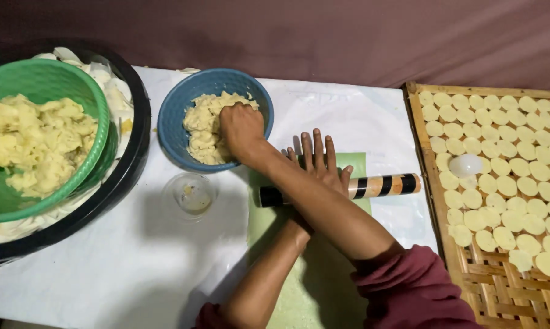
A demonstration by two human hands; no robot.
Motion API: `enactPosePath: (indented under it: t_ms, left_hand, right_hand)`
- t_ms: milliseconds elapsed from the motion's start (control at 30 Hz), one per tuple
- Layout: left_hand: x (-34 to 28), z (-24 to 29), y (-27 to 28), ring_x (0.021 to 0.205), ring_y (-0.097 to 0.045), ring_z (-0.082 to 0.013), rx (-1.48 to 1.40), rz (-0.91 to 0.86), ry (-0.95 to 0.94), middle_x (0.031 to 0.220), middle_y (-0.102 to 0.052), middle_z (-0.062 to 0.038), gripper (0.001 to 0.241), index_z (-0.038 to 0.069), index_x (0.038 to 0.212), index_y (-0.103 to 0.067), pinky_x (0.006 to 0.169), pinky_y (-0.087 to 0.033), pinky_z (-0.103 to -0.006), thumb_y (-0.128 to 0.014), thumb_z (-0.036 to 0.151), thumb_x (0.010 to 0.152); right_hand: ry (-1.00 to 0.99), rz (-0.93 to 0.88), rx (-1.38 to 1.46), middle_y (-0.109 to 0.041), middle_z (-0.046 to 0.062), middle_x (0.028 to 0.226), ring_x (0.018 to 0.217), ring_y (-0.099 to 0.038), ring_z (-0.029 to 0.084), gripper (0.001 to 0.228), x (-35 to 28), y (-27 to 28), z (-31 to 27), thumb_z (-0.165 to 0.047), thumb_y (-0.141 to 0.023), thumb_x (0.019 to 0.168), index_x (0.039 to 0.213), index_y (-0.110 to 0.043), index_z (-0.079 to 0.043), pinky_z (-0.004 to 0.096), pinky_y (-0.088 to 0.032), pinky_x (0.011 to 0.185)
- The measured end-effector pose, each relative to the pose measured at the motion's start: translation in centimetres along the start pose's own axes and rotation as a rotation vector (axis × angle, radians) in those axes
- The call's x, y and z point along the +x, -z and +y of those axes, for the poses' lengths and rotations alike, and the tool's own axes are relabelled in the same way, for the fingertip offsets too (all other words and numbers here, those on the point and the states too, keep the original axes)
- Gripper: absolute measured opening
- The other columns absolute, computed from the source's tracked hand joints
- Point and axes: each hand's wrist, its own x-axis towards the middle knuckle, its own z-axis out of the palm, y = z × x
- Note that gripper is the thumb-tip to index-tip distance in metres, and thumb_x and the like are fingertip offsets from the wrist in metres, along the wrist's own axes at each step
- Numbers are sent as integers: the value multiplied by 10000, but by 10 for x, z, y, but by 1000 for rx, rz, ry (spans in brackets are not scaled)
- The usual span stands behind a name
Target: Rolling out yellow dough on a green mat using a rolling pin and placing small pieces onto a woven tray.
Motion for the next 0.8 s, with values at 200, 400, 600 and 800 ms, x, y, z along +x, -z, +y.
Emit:
enactPosePath:
  t_ms: [200, 400, 600, 800]
  left_hand:
    - [7, -6, 4, 1588, 55, -429, -92, -114, -23, 1729, -10, -209, 789, 65, 1643, -116, 1216, 87, -708, -312, 553, 1055]
    - [6, -9, 7, 1582, 57, -452, -102, -144, -45, 1726, -6, -219, 787, 56, 1641, -109, 1204, 71, -721, -272, 553, 1053]
    - [9, -8, 6, 1580, 59, -452, -49, -189, -28, 1728, 16, -208, 788, 83, 1644, -90, 1204, 74, -724, -216, 581, 1046]
    - [-10, -11, -17, 1551, -64, -463, 15, -5, -135, 1658, -152, -254, 810, 38, 1611, -172, 1217, 13, -720, -294, 580, 1022]
  right_hand:
    - [-27, 83, -137, -678, 64, 763, 754, -730, 285, 187, -4, -8, -34, -156, -541, 878, 828, -708, -88, 409, -583, 595]
    - [47, 206, -185, -663, 95, 712, 719, -710, 309, 181, -10, -13, -40, -136, -496, 920, 834, -632, -53, 399, -563, 607]
    - [174, 215, -384, -677, 123, 839, 874, -663, 288, 227, -19, 17, -41, -211, -579, 902, 882, -744, -56, 350, -526, 696]
    - [178, 96, -35, -681, 155, 890, 904, -723, 396, 283, -33, 46, 15, -134, -570, 909, 1151, -650, -11, 472, -611, 690]
